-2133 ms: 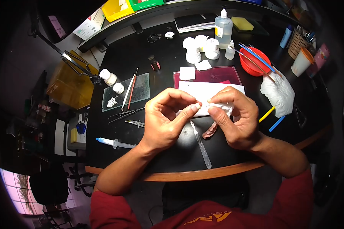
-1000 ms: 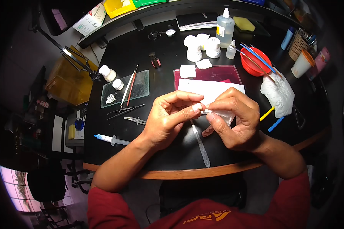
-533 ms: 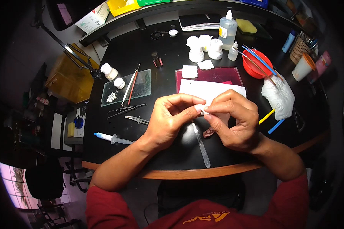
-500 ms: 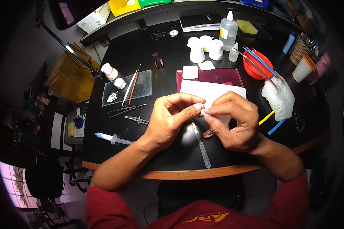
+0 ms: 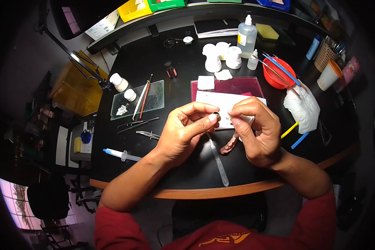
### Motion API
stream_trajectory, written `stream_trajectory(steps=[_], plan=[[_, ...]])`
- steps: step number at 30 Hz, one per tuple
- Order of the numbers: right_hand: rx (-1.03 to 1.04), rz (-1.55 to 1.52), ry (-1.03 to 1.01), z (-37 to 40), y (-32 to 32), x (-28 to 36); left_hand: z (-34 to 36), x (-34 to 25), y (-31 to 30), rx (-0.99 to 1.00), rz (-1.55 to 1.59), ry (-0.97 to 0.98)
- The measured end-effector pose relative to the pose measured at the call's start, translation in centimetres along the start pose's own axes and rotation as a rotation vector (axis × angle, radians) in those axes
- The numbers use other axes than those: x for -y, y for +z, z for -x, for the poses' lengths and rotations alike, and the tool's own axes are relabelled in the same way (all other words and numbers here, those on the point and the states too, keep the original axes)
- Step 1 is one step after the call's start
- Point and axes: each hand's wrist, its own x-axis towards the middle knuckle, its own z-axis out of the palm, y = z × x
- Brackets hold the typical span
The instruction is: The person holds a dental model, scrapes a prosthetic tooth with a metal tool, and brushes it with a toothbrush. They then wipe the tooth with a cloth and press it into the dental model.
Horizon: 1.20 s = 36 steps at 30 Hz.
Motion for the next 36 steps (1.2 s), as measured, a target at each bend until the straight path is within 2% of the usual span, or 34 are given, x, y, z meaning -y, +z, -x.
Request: stream_trajectory(steps=[5,15,21,26,32,35,36], plan=[[-0.022,-0.011,0.005,-0.2,0.1,0.3,-0.1,0.0,-0.1,0.008,0.112,-0.059],[-0.021,0.056,-0.018,-0.4,-0.1,0.2,-0.1,0.2,-0.5,0.034,0.054,-0.054],[-0.030,-0.021,0.088,0.0,0.0,0.5,-0.1,0.3,-0.5,0.044,0.067,-0.075],[-0.056,-0.004,0.047,-0.1,0.0,0.4,0.0,0.1,-0.4,0.034,0.035,-0.086],[-0.004,0.090,-0.087,-0.5,0.0,0.6,-0.1,0.5,-0.2,0.031,-0.089,0.022],[0.031,0.122,-0.104,-0.6,0.0,0.6,0.1,0.1,0.4,0.025,-0.404,0.169],[0.040,0.128,-0.102,-0.5,-0.1,0.7,0.2,0.2,0.5,0.022,-0.396,0.184]])
